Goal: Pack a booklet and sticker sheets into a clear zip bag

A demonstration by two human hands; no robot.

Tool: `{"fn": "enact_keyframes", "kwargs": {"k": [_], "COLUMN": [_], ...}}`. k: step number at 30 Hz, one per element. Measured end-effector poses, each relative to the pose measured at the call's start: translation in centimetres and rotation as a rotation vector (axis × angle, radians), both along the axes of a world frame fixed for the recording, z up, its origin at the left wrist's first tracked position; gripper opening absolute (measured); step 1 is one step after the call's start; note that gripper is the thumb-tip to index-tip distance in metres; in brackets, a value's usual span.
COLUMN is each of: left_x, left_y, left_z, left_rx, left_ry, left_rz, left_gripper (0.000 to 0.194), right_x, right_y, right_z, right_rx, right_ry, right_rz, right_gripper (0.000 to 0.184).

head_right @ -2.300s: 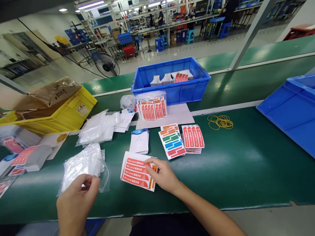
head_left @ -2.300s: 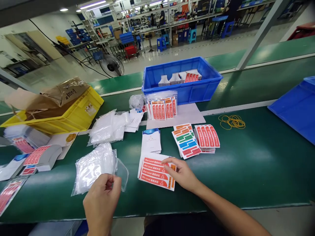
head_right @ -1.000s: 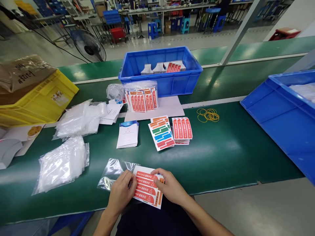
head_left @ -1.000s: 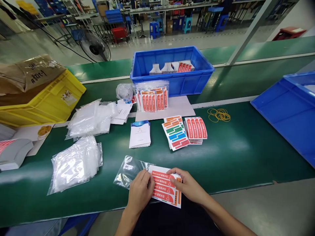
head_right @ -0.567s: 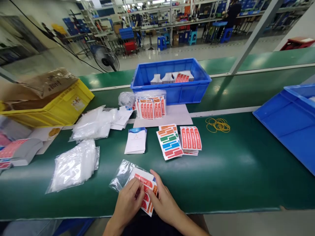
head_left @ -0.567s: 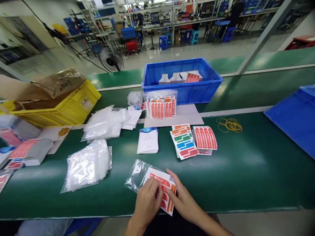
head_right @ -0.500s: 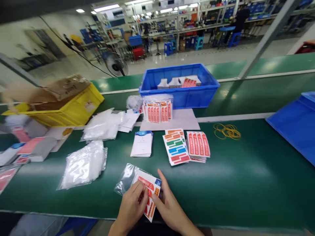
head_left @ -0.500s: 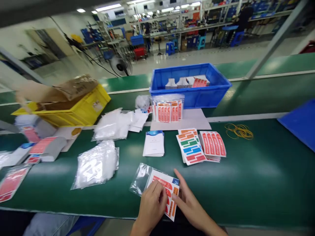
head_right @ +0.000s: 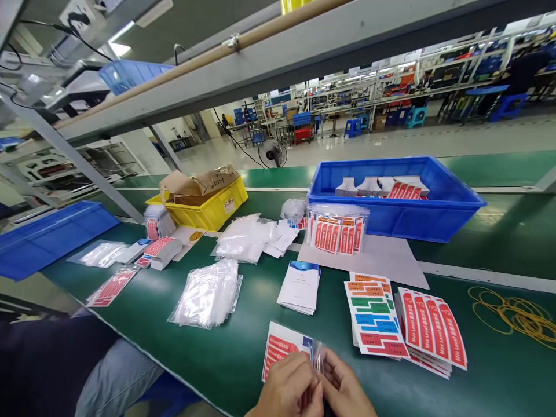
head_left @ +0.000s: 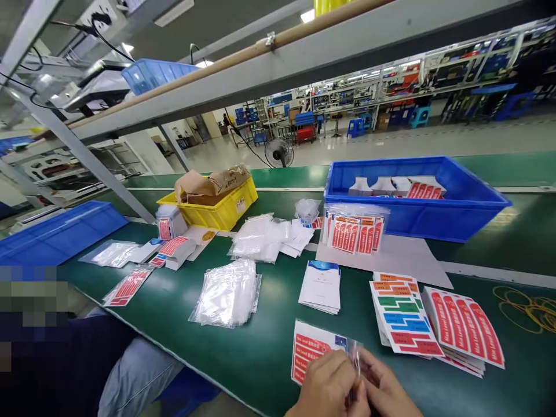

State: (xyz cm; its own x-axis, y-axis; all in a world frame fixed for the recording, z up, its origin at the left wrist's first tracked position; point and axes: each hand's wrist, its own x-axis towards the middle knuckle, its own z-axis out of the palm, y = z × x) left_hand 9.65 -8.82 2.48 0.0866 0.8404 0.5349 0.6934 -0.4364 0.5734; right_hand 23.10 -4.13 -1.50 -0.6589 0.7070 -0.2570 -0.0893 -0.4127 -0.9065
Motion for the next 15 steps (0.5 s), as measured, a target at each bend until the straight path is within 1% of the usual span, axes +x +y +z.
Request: {"fn": "enact_keyframes", "kwargs": {"k": [2, 3, 5, 6, 7, 9, 10, 11, 13, 15], "left_x": [-1.2, -2.0, -3.9, -4.8, -5.5, -6.6, -6.9, -7.2, -7.5, -7.8], "left_y": [1.1, 1.8, 3.4, 4.2, 5.0, 6.3, 6.8, 7.1, 7.5, 7.6], "left_z": [1.6, 2.4, 3.9, 4.3, 4.4, 3.9, 3.4, 2.8, 1.4, 0.3], "left_rx": [-0.057, -0.093, -0.206, -0.296, -0.408, -0.621, -0.696, -0.744, -0.738, -0.655], "left_ry": [-0.032, -0.056, -0.103, -0.131, -0.167, -0.258, -0.312, -0.369, -0.497, -0.606], "left_rz": [-0.054, -0.078, -0.144, -0.201, -0.269, -0.383, -0.410, -0.412, -0.353, -0.272], "left_gripper": [0.006, 0.011, 0.038, 0.046, 0.048, 0.034, 0.029, 0.029, 0.032, 0.034], "right_x": [-0.1, 0.0, 0.0, 0.0, 0.0, -0.1, -0.3, -0.5, -0.9, -1.3], "right_y": [0.9, 1.4, 2.3, 2.7, 3.1, 3.7, 3.9, 4.0, 4.0, 3.8], "right_z": [0.6, 1.0, 1.9, 2.4, 2.9, 3.7, 4.0, 4.0, 3.6, 2.7], "right_rx": [0.051, 0.074, 0.107, 0.126, 0.151, 0.215, 0.235, 0.243, 0.237, 0.257], "right_ry": [-0.008, -0.020, -0.052, -0.073, -0.089, -0.102, -0.097, -0.081, -0.029, -0.014], "right_rz": [0.014, 0.015, 0.026, 0.035, 0.041, 0.026, 0.000, -0.038, -0.127, -0.211], "right_gripper": [0.032, 0.032, 0.033, 0.034, 0.035, 0.038, 0.039, 0.041, 0.039, 0.036]}}
